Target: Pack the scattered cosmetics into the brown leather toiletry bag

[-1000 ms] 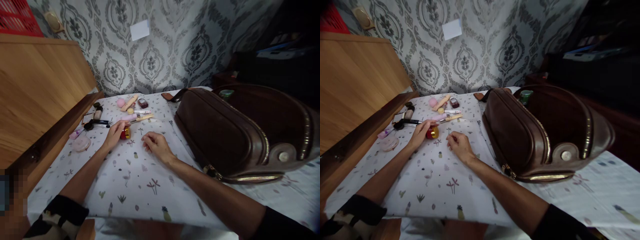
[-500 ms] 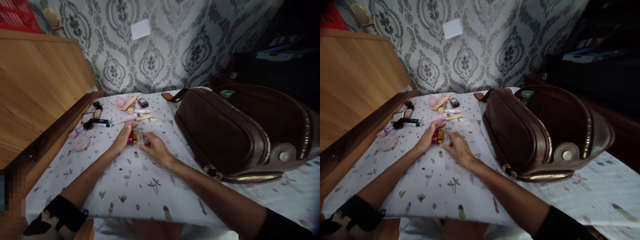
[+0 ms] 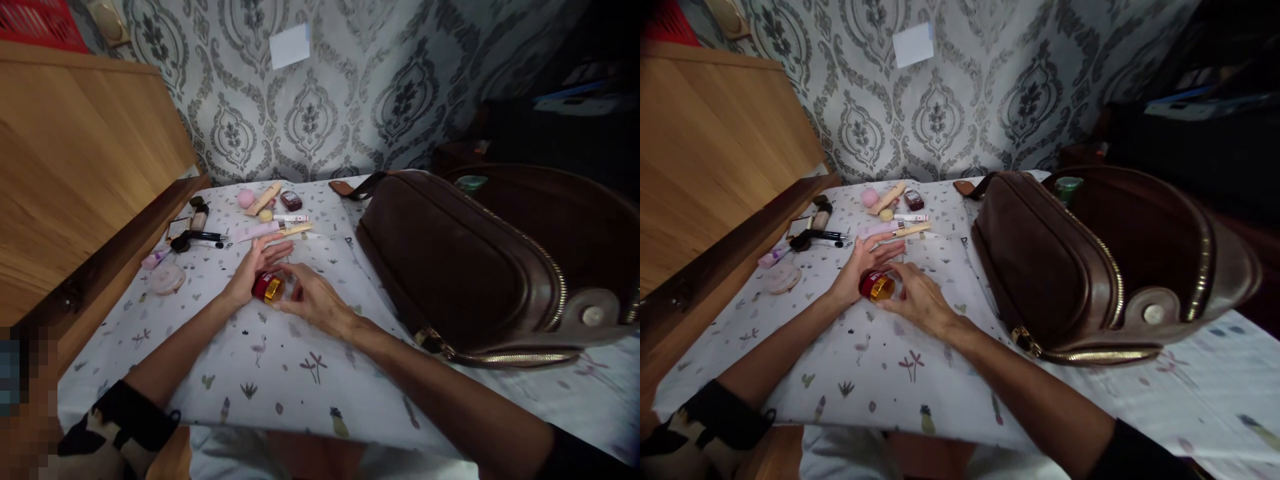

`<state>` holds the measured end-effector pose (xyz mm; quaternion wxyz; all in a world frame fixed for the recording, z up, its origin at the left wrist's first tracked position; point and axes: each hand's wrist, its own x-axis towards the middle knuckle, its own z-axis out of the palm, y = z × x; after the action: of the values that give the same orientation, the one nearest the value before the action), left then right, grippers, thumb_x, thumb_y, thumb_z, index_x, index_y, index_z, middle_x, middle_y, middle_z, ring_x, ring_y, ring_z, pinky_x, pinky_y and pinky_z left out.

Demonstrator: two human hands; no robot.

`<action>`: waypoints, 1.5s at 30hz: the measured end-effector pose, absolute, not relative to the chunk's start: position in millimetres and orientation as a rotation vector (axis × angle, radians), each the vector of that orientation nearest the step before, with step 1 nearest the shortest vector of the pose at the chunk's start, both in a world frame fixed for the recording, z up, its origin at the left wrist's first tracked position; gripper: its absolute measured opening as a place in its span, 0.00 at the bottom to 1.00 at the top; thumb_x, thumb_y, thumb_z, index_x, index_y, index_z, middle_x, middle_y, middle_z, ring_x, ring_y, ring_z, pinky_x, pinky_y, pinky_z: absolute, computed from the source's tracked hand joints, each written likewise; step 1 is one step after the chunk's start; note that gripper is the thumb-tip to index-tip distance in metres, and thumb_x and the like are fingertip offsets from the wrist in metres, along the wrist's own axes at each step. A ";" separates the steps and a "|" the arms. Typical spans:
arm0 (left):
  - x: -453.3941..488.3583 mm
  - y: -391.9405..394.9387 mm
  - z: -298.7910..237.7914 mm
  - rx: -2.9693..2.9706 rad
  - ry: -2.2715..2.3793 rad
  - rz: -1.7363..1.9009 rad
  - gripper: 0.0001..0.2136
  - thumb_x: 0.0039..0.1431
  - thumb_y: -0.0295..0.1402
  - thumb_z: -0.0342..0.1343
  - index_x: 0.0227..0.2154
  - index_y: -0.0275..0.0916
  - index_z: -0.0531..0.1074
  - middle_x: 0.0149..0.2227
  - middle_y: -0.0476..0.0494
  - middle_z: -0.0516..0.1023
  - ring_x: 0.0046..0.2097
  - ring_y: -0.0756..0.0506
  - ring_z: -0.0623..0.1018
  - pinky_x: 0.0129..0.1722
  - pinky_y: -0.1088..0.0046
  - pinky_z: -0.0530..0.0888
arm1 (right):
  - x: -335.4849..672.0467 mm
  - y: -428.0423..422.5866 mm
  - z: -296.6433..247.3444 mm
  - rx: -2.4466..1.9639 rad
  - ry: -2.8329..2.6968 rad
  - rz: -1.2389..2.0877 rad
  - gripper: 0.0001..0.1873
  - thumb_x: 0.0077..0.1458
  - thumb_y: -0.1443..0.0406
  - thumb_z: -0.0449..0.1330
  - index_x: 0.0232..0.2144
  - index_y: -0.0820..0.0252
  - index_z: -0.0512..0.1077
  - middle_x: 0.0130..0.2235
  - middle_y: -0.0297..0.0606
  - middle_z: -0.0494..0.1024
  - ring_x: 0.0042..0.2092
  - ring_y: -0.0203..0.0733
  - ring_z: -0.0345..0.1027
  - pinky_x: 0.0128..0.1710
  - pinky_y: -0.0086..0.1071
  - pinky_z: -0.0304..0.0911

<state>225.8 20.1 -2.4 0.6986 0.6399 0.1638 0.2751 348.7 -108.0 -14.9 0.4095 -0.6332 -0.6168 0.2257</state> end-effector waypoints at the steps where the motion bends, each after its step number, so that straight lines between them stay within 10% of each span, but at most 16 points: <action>1: 225.7 17.9 -1.3 1.453 0.376 0.617 0.33 0.61 0.65 0.43 0.54 0.44 0.68 0.59 0.37 0.75 0.64 0.35 0.70 0.62 0.51 0.67 | 345.7 -109.6 -13.8 -1.606 -1.586 0.536 0.36 0.50 0.56 0.71 0.59 0.55 0.65 0.50 0.41 0.74 0.37 0.41 0.70 0.41 0.40 0.66; 6: 228.0 10.8 -2.4 1.510 0.423 0.661 0.31 0.63 0.64 0.42 0.52 0.42 0.68 0.58 0.36 0.76 0.64 0.37 0.71 0.63 0.52 0.67 | 330.0 -114.5 -9.4 -1.729 -1.677 0.406 0.37 0.51 0.57 0.70 0.60 0.57 0.61 0.54 0.48 0.73 0.49 0.53 0.71 0.43 0.42 0.65; 17: 225.8 -0.6 -7.6 2.084 0.432 0.808 0.26 0.67 0.57 0.43 0.52 0.41 0.67 0.53 0.38 0.75 0.55 0.40 0.75 0.57 0.61 0.70 | 352.9 -104.6 -13.6 -1.364 -0.993 0.899 0.18 0.59 0.52 0.60 0.42 0.57 0.64 0.32 0.32 0.74 0.32 0.39 0.73 0.32 0.34 0.66; 29: 224.4 -5.0 0.2 2.261 0.474 0.889 0.20 0.70 0.53 0.37 0.35 0.43 0.62 0.31 0.48 0.68 0.32 0.46 0.70 0.36 0.67 0.69 | 348.0 -103.0 -24.0 -1.174 -0.985 0.966 0.27 0.54 0.43 0.63 0.41 0.57 0.63 0.36 0.34 0.76 0.31 0.38 0.76 0.31 0.33 0.71; 40: 224.3 -4.4 -3.1 2.237 0.496 0.915 0.21 0.69 0.55 0.39 0.37 0.43 0.64 0.33 0.47 0.70 0.35 0.45 0.72 0.38 0.66 0.71 | 346.4 -104.8 -21.6 -1.203 -1.030 0.899 0.21 0.57 0.52 0.62 0.44 0.58 0.63 0.41 0.37 0.74 0.35 0.38 0.76 0.34 0.33 0.72; 45: 225.0 2.6 -8.0 2.126 0.492 0.872 0.22 0.69 0.55 0.40 0.38 0.43 0.69 0.36 0.46 0.75 0.39 0.44 0.75 0.41 0.67 0.72 | 345.5 -111.9 -16.9 -1.365 -1.287 0.505 0.21 0.57 0.63 0.65 0.51 0.57 0.64 0.49 0.42 0.74 0.49 0.45 0.72 0.51 0.42 0.70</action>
<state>225.0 2.6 -8.0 0.3857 0.8347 0.1933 0.3424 345.5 -111.9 -16.9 0.5643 -0.5800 -0.5469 0.2146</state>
